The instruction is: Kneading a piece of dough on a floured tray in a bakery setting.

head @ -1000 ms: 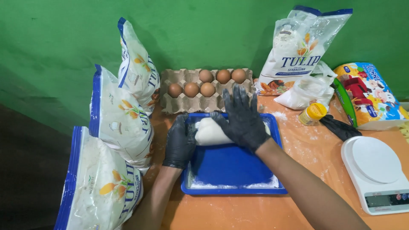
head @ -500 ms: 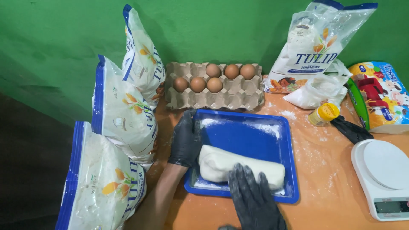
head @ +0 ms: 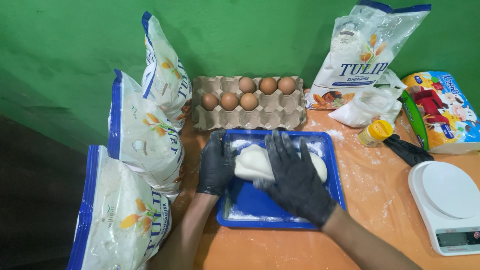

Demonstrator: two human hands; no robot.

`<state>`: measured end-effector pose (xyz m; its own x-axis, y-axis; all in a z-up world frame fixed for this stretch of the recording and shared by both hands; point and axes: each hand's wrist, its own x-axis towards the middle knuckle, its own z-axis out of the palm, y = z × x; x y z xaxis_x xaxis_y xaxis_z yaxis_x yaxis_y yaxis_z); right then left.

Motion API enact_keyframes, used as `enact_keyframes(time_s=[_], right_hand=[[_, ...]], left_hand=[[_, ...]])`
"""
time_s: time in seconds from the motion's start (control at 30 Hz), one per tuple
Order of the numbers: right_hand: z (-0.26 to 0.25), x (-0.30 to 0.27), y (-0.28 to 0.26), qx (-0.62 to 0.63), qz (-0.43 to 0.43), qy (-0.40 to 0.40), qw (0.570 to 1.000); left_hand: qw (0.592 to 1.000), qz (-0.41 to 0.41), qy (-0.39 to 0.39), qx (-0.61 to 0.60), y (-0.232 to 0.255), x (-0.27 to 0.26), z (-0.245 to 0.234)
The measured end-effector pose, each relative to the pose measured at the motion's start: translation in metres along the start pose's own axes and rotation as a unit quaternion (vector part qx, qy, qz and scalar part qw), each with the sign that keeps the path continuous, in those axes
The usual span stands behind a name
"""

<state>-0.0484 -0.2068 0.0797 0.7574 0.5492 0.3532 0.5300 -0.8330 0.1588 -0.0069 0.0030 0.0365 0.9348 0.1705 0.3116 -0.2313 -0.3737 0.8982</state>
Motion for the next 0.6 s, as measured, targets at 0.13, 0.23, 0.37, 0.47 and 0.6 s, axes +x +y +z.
enact_keyframes(time_s=[0.13, 0.23, 0.37, 0.47, 0.6], right_hand=[[-0.026, -0.064, -0.037, 0.017, -0.04, 0.033, 0.999], [-0.025, -0.084, -0.051, -0.003, -0.038, 0.053, 0.998], [-0.029, -0.048, -0.028, 0.023, -0.017, 0.029, 0.999], [0.009, 0.002, 0.004, -0.013, 0.02, 0.045, 0.999], [0.032, 0.033, 0.025, 0.078, 0.033, 0.086, 0.993]], left_hand=[[0.999, 0.01, 0.008, 0.037, 0.002, -0.001, 0.001], [0.999, -0.018, 0.002, 0.046, 0.001, 0.001, 0.001], [0.999, -0.002, -0.005, 0.032, 0.005, 0.0, -0.001], [0.998, -0.065, 0.015, -0.001, 0.026, -0.008, 0.003], [0.994, -0.092, -0.001, 0.063, -0.034, 0.001, 0.006]])
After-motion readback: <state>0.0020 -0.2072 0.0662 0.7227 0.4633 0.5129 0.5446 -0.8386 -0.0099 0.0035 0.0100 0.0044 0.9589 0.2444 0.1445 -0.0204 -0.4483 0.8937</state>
